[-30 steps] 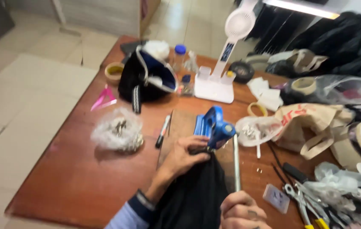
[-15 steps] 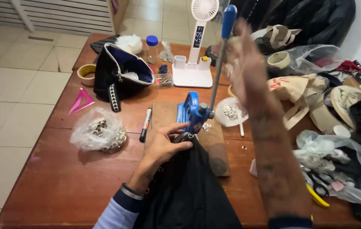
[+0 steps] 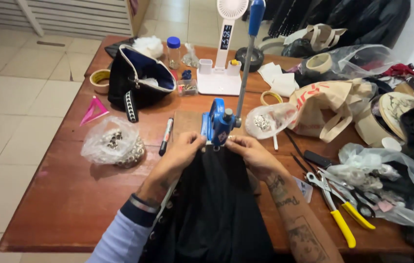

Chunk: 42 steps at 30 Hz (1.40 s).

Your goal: Attaching metal grommets to a black fabric garment using a manual press tool.

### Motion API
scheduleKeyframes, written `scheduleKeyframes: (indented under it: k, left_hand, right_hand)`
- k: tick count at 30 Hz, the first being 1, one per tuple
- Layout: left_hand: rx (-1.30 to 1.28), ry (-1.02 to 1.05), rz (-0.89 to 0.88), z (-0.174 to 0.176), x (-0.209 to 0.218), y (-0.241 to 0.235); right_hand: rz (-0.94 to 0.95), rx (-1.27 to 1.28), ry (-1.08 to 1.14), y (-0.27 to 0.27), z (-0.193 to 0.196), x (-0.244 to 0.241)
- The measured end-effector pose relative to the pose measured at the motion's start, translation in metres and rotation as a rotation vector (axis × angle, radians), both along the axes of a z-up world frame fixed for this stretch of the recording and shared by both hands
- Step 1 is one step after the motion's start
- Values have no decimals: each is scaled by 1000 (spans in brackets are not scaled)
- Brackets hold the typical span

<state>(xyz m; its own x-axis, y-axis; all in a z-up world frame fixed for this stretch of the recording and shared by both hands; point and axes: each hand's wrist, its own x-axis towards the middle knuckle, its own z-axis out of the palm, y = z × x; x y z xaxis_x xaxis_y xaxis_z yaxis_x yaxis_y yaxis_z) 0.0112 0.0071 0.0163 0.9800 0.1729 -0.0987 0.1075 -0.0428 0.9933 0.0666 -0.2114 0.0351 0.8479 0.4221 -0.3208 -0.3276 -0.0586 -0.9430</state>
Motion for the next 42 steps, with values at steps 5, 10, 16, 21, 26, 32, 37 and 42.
scheduleKeyframes:
  k: [5,10,16,21,26,32,37,42]
  left_hand:
    - [45,5,-21,1,-14,4]
    - [-79,30,-120,46,-84,18]
    - [178,166,-346,131,-157,7]
    - [117,-137,-324,130,-171,5]
    - [365,-130,-130,65,-151,13]
    - [78,120,-107,68,-143,14]
    - [-148,11,-138,51,-137,8]
    - [-102,-4,-97,42,-137,-2]
  right_hand:
    - [-10,-32,-119,-6,6,-18]
    - [201,-66,-84,-40,39,-95]
    - [81,50,-242,-67,70,-141]
    - [-158,-90,-465,-48,102,-165]
    - [-255,-137,-486,-17,52,-162]
    - [-222,-13,-371,-12,33,-148]
    - [-266,40,-307,-8,36,-144]
    - [-340,-32,-452,-8,29,-143]
